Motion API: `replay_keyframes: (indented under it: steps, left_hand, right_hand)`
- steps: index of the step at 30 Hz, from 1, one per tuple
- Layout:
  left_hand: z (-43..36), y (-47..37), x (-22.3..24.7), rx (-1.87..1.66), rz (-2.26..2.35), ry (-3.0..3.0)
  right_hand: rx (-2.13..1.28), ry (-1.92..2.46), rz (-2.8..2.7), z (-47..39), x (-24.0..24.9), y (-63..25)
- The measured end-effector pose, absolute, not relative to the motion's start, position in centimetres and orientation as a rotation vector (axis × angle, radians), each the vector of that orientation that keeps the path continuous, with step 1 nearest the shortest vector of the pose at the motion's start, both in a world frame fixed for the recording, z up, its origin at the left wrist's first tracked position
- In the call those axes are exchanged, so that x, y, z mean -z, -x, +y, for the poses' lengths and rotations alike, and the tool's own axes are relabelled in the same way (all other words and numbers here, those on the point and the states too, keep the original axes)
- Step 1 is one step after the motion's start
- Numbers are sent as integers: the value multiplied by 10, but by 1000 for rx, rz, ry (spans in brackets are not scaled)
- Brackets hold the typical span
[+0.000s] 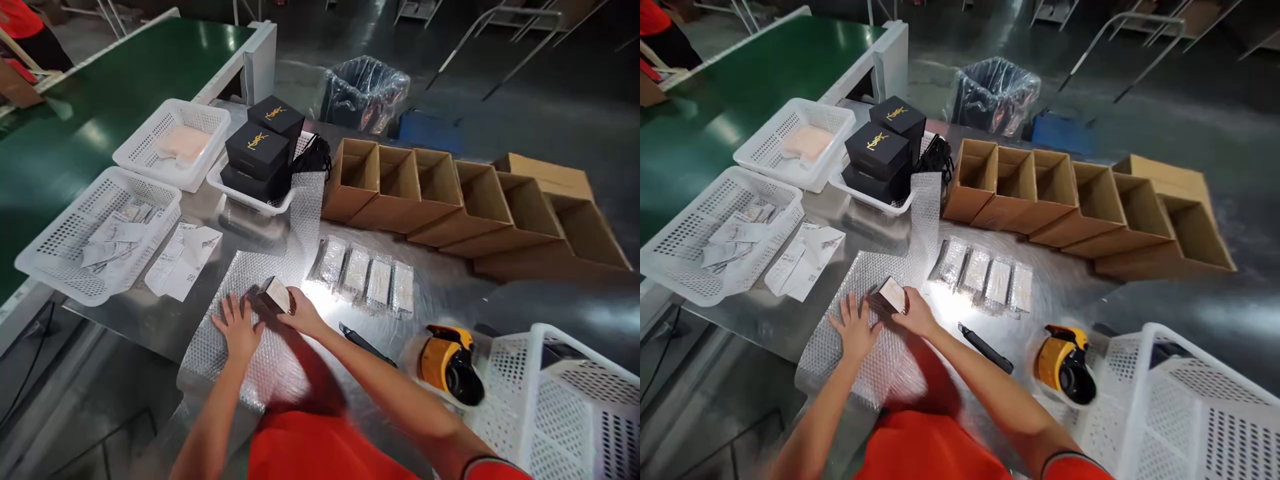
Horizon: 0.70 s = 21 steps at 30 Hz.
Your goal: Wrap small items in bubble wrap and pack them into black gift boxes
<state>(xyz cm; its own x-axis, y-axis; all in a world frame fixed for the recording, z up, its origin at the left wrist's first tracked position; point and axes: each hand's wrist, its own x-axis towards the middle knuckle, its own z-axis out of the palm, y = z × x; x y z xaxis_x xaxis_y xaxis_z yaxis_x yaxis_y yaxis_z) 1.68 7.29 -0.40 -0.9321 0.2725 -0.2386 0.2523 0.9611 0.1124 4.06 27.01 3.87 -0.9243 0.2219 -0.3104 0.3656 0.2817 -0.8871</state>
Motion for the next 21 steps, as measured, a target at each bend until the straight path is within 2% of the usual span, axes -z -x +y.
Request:
replay_keyframes:
  steps: [5,9,16,21]
  left_hand:
    - [64,-38,13,-192,2737,-171]
    - [63,-41,20,-216,2737,-175]
    - [73,-39,19,-188,2755,-125]
    - [77,-36,20,-253,2735,-119]
  right_hand:
    - [1660,-599,2397,278,-6,-20]
    - [1693,-585,2362,291,-3,-15]
    - [995,-231,2848,253,-36,37]
    - [651,-55,2845,221,-22,67]
